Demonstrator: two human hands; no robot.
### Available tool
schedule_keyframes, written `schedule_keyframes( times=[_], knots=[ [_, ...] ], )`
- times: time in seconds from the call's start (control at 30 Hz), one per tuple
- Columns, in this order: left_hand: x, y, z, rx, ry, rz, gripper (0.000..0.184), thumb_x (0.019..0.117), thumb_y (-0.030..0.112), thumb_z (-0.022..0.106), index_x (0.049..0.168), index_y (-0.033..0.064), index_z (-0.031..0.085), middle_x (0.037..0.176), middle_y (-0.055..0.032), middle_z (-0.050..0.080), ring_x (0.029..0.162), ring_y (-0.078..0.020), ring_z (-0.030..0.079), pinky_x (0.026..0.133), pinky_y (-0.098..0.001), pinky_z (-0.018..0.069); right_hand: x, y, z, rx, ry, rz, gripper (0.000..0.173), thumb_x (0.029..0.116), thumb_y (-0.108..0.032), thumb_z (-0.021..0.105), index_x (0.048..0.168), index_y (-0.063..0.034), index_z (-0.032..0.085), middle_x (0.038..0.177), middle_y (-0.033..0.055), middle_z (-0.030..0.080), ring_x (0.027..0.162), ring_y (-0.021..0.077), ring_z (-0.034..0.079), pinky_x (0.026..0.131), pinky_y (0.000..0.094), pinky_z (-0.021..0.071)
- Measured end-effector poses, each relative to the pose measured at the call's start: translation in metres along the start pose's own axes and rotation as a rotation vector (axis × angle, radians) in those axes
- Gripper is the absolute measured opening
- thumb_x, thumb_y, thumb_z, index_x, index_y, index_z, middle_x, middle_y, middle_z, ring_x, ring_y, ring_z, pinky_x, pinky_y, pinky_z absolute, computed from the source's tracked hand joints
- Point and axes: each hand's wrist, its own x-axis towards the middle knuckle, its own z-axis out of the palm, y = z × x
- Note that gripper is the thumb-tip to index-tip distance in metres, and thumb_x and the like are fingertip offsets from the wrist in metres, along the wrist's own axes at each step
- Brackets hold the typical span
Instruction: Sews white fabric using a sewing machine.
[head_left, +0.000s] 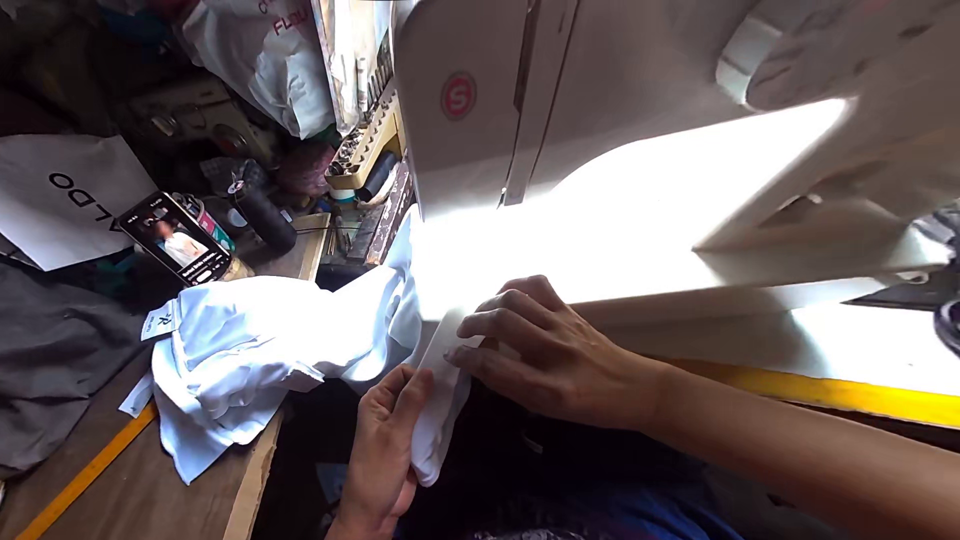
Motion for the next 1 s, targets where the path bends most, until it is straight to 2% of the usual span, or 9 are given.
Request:
schedule_keyframes(
  times=[0.17,0.33,0.57,0.63,0.67,0.77,0.87,0.93,1.0],
  knots=[
    [-0.004,0.003,0.008,-0.027,-0.066,0.020,0.018,0.0994,0.019,0.062,0.089,0.0066,0.069,0.073,-0.0046,0.066,0.062,-0.0058,0.065,0.059,-0.0206,0.0566,-0.001,-0.007,-0.002,-0.016,0.026,-0.006,0.017,0.1029,-0.014,0.055,0.108,-0.0147,0.071,0.098,0.0076,0.065,0.095,0.0234,0.060,0.090,0.0430,0.0427],
    [-0.007,0.000,0.014,-0.003,-0.180,0.029,0.019,0.1012,0.012,0.056,0.094,0.0052,0.072,0.082,-0.0021,0.073,0.076,-0.0059,0.071,0.072,-0.0243,0.0606,-0.013,-0.015,-0.010,-0.052,0.078,-0.011,0.016,0.1045,-0.015,0.052,0.110,-0.0132,0.066,0.103,0.0089,0.065,0.100,0.0238,0.061,0.095,0.0435,0.0443],
    [-0.008,0.005,0.020,0.127,-0.331,-0.009,0.024,0.1034,0.009,0.050,0.094,0.0085,0.072,0.084,0.0085,0.070,0.074,0.0002,0.068,0.070,-0.0207,0.0593,-0.030,-0.021,-0.020,-0.159,0.056,0.048,0.014,0.1054,-0.014,0.051,0.116,-0.0156,0.061,0.107,0.0068,0.064,0.105,0.0226,0.059,0.100,0.0400,0.0416],
    [-0.005,0.011,0.015,0.269,-0.388,0.037,0.027,0.1052,0.013,0.049,0.092,0.0069,0.071,0.085,0.0085,0.068,0.076,0.0026,0.066,0.072,-0.0185,0.0583,-0.035,-0.021,-0.021,-0.156,0.059,0.064,0.013,0.1049,-0.015,0.052,0.116,-0.0168,0.060,0.109,0.0058,0.063,0.106,0.0219,0.058,0.100,0.0383,0.0418],
    [-0.001,0.013,0.010,0.401,-0.365,0.136,0.028,0.1057,0.016,0.050,0.093,0.0047,0.072,0.086,0.0067,0.066,0.077,0.0034,0.064,0.072,-0.0170,0.0564,-0.036,-0.021,-0.021,-0.151,0.067,0.069,0.013,0.1044,-0.015,0.053,0.116,-0.0170,0.060,0.109,0.0055,0.063,0.106,0.0215,0.058,0.101,0.0376,0.0423],
    [0.020,0.015,-0.001,0.775,-0.047,0.446,0.023,0.1021,0.023,0.058,0.112,0.0094,0.074,0.103,-0.0009,0.070,0.091,-0.0048,0.069,0.076,-0.0237,0.0591,-0.031,-0.022,-0.023,-0.141,0.105,0.071,0.012,0.1036,-0.016,0.055,0.114,-0.0170,0.061,0.110,0.0044,0.063,0.108,0.0201,0.058,0.104,0.0370,0.0413],
    [0.055,0.013,-0.002,1.012,0.090,0.570,0.041,0.0996,0.039,0.058,0.134,0.0185,0.067,0.129,-0.0064,0.063,0.117,-0.0190,0.062,0.092,-0.0406,0.0541,-0.020,-0.021,-0.018,-0.151,0.154,0.072,0.012,0.1044,-0.018,0.053,0.114,-0.0169,0.060,0.111,0.0048,0.063,0.112,0.0202,0.059,0.107,0.0382,0.0404],
    [0.079,0.006,-0.005,1.127,0.077,0.586,0.045,0.0987,0.045,0.055,0.135,0.0229,0.068,0.140,-0.0111,0.059,0.124,-0.0309,0.058,0.094,-0.0535,0.0499,-0.018,-0.020,-0.009,-0.147,0.177,0.097,0.012,0.1042,-0.019,0.053,0.115,-0.0166,0.059,0.111,0.0059,0.064,0.111,0.0205,0.061,0.106,0.0381,0.0425],
    [0.093,0.011,-0.007,1.219,0.107,0.578,0.045,0.0978,0.044,0.053,0.136,0.0247,0.067,0.147,-0.0145,0.054,0.132,-0.0372,0.053,0.096,-0.0596,0.0476,-0.023,-0.021,0.000,-0.129,0.162,0.151,0.012,0.1031,-0.019,0.054,0.112,-0.0164,0.062,0.105,0.0053,0.067,0.105,0.0198,0.063,0.103,0.0385,0.0444]
  ],
)
